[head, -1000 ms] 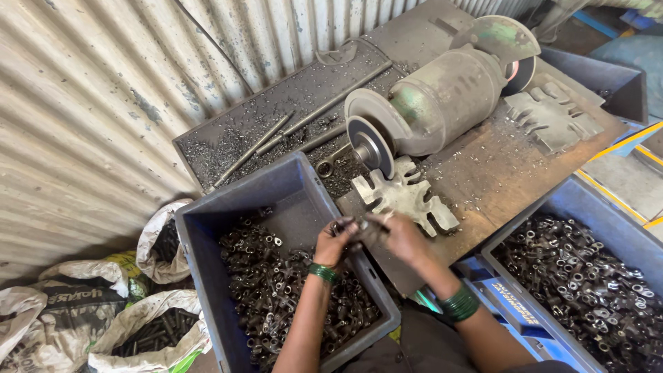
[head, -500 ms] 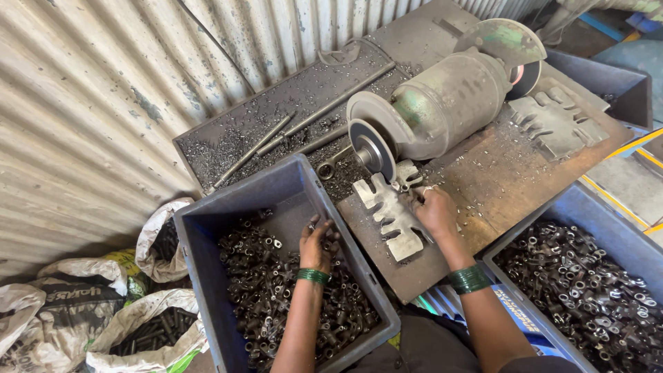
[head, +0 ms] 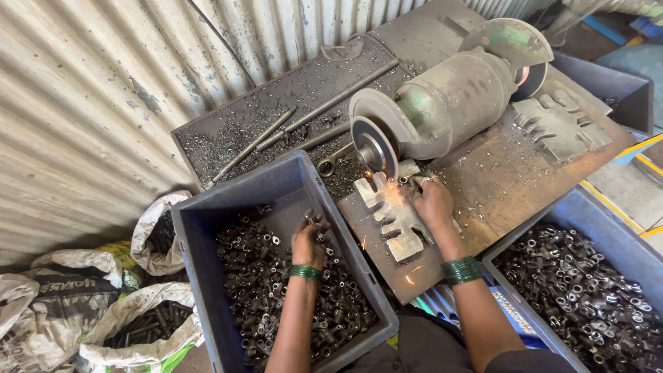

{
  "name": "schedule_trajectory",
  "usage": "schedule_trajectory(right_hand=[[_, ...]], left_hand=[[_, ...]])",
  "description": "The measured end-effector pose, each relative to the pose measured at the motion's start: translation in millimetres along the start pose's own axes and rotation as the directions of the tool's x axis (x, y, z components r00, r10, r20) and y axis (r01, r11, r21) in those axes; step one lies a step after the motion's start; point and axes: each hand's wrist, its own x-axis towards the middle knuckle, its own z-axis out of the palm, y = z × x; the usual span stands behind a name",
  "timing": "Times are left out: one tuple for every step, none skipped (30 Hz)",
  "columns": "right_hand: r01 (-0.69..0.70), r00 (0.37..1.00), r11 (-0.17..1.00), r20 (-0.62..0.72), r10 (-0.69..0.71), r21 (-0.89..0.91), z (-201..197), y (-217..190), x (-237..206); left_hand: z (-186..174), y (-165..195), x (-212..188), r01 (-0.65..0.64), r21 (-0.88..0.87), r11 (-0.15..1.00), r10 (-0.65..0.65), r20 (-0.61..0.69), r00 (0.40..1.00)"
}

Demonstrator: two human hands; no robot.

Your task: The person picks small metal eye-bolt parts one at a time from a bin, presses each against a running bench grinder to grind its edge, producing sparks, then places the ground part into a second bin. The person repeats this pick-grind-place cycle continuously throughout the episode.

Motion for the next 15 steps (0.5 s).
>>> schedule_trajectory(right_hand=[[0.019,0.999,1.0,-0.029,-0.02,-0.009,0.5,-0.3,0.0],[0.001,1.0,1.0,-0.013,-0.001,-0.003,0.8,-0.3,-0.4],[-0.017,1.0,1.0,0.0,0.017,0.002,1.1,-0.2,0.2],[-0.037,0.999,0.999,0.014,0.037,0.008,1.6,-0.1,0.3],[-0.018,1.0,1.0,0.008,0.018,0.004,1.5,0.3,1.2],[0.0,1.0,1.0,0.001,0.0,0.0,1.5,0.4,2.0],[0.019,1.0,1.0,-0.005,-0.019,-0.003,1.7,0.3,2.3],[-0.006,1.0,1.0,0.013,0.006,0.006,2.0,-0.1,2.2],[-0.029,0.999,0.999,0.031,0.029,0.015,2.1,-0.4,2.2],[-0.053,0.997,0.998,0.049,0.051,0.024,1.9,-0.6,2.4],[-0.042,0.999,0.999,0.033,0.041,0.022,2.0,-1.2,2.2],[-0.031,0.999,0.999,0.018,0.03,0.02,2.8,-2.8,1.8],[-0.019,1.0,1.0,0.002,0.019,0.018,2.9,-3.2,1.5],[0.007,1.0,1.0,-0.023,-0.007,-0.001,3.1,-3.3,0.5],[0.034,0.998,0.999,-0.048,-0.035,-0.02,2.7,-4.3,-0.3]], left_hand=[[0.5,0.2,0.5,-0.004,-0.014,1.0,0.004,-0.004,1.0],[0.5,0.2,0.6,-0.009,-0.026,1.0,0.009,-0.008,1.0],[1.0,-0.1,0.9,-0.012,-0.014,1.0,0.012,0.001,1.0],[0.9,-0.6,0.9,-0.014,-0.002,1.0,0.014,0.009,1.0],[1.6,-1.5,1.5,-0.017,0.011,1.0,0.017,0.019,1.0],[2.6,-2.3,2.0,-0.025,0.003,1.0,0.025,0.046,0.999],[3.3,-3.6,2.1,-0.032,-0.005,0.999,0.032,0.073,0.997],[3.8,-3.9,2.0,-0.04,-0.013,0.999,0.041,0.099,0.994],[4.2,-3.4,1.9,-0.033,-0.018,0.999,0.035,0.107,0.994],[4.5,-2.8,1.9,-0.026,-0.024,0.999,0.029,0.116,0.993],[5.0,-2.3,1.5,-0.019,-0.03,0.999,0.022,0.124,0.992],[5.3,-1.6,0.8,-0.017,-0.024,1.0,0.02,0.117,0.993],[6.6,-0.4,-0.2,-0.016,-0.017,1.0,0.018,0.111,0.994],[7.1,0.4,-1.3,-0.014,-0.01,1.0,0.015,0.104,0.994],[8.1,1.4,-2.8,-0.013,0.0,1.0,0.013,0.101,0.995]])
